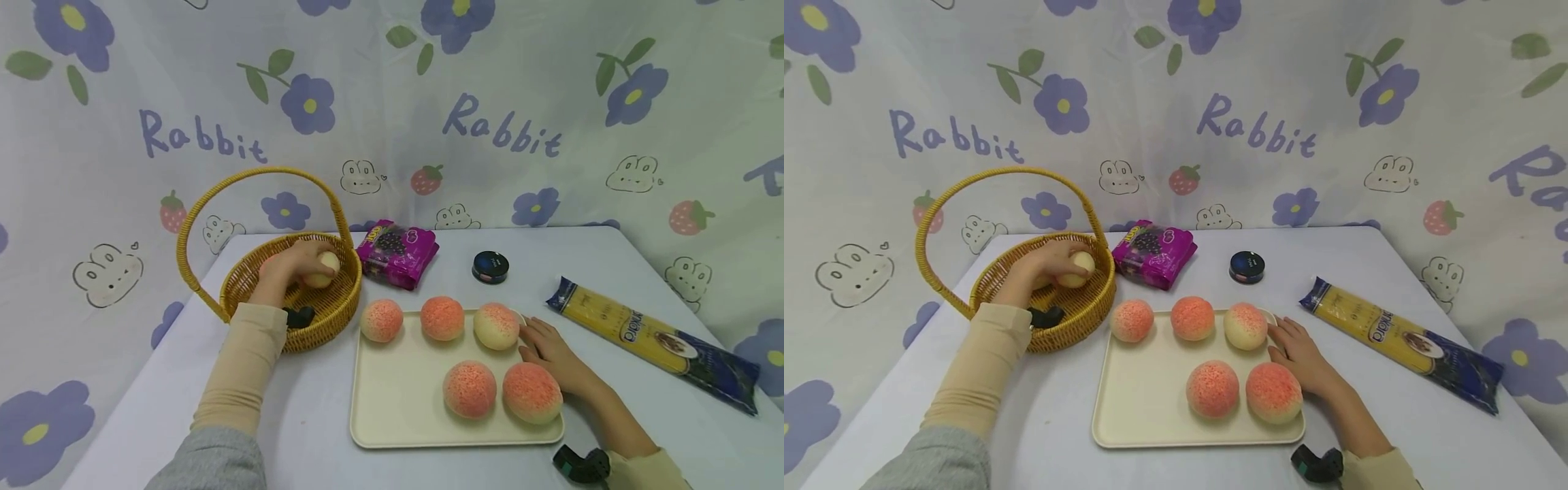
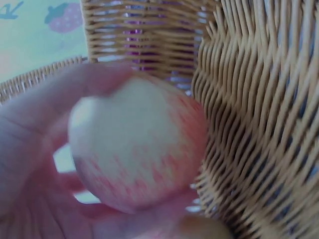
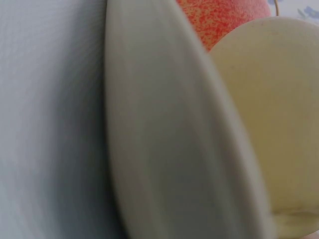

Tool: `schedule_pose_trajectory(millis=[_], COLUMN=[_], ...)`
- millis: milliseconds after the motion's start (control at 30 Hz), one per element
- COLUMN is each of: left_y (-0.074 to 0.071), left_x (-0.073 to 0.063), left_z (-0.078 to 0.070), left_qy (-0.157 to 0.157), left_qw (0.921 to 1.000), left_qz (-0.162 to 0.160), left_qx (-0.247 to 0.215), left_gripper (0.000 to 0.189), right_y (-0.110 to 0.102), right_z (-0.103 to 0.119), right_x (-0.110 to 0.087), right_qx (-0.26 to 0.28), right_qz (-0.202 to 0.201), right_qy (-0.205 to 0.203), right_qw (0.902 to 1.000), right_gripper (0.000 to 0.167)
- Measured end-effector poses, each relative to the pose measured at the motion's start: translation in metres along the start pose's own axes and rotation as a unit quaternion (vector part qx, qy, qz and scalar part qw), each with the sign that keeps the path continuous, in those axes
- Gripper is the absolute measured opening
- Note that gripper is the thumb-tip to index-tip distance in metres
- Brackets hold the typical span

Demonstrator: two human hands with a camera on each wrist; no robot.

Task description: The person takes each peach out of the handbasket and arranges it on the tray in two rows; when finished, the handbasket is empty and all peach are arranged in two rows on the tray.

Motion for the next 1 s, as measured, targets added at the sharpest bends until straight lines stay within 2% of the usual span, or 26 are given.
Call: schedule_pose_trajectory(millis=[133, 367, 433, 600, 733, 1000], left_y=[-0.006, -0.019, -0.023, -0.034, -0.039, -0.047], left_x=[-0.005, -0.014, -0.016, -0.021, -0.027, -0.04], left_z=[-0.003, -0.014, -0.017, -0.026, -0.032, -0.044], left_qy=[0.007, 0.052, 0.063, 0.089, 0.102, 0.096], left_qw=[0.9996, 0.9945, 0.9944, 0.9917, 0.9882, 0.9833], left_qz=[-0.017, -0.046, -0.055, -0.092, -0.11, -0.145], left_qx=[-0.021, -0.079, -0.065, 0.011, 0.034, 0.055], left_gripper=[0.056, 0.059, 0.058, 0.056, 0.057, 0.057], right_y=[0.0, -0.002, -0.002, -0.002, -0.001, -0.001], right_z=[0.0, -0.003, -0.002, 0.001, 0.001, 0.001], right_x=[0.001, 0.001, 0.0, -0.001, -0.001, 0.0], right_qx=[-0.002, -0.006, -0.006, -0.004, -0.004, -0.004], right_qz=[-0.001, -0.002, -0.003, -0.007, -0.007, -0.009], right_qy=[-0.003, 0.0, -0.002, -0.008, -0.01, -0.018], right_qw=[1.0, 1.0, 1.0, 0.9999, 0.9999, 0.9998], right_gripper=[0.046, 0.046, 0.046, 0.044, 0.044, 0.044])
Point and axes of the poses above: each hand's wrist, its own x-axis towards the middle knuckle, its own y-axis out of the palm, z = x × y, the point moved 9 cm from there along x, towards the middle knuckle, and after that the axes turned 1 degree about -y, right-handed, at the moved point
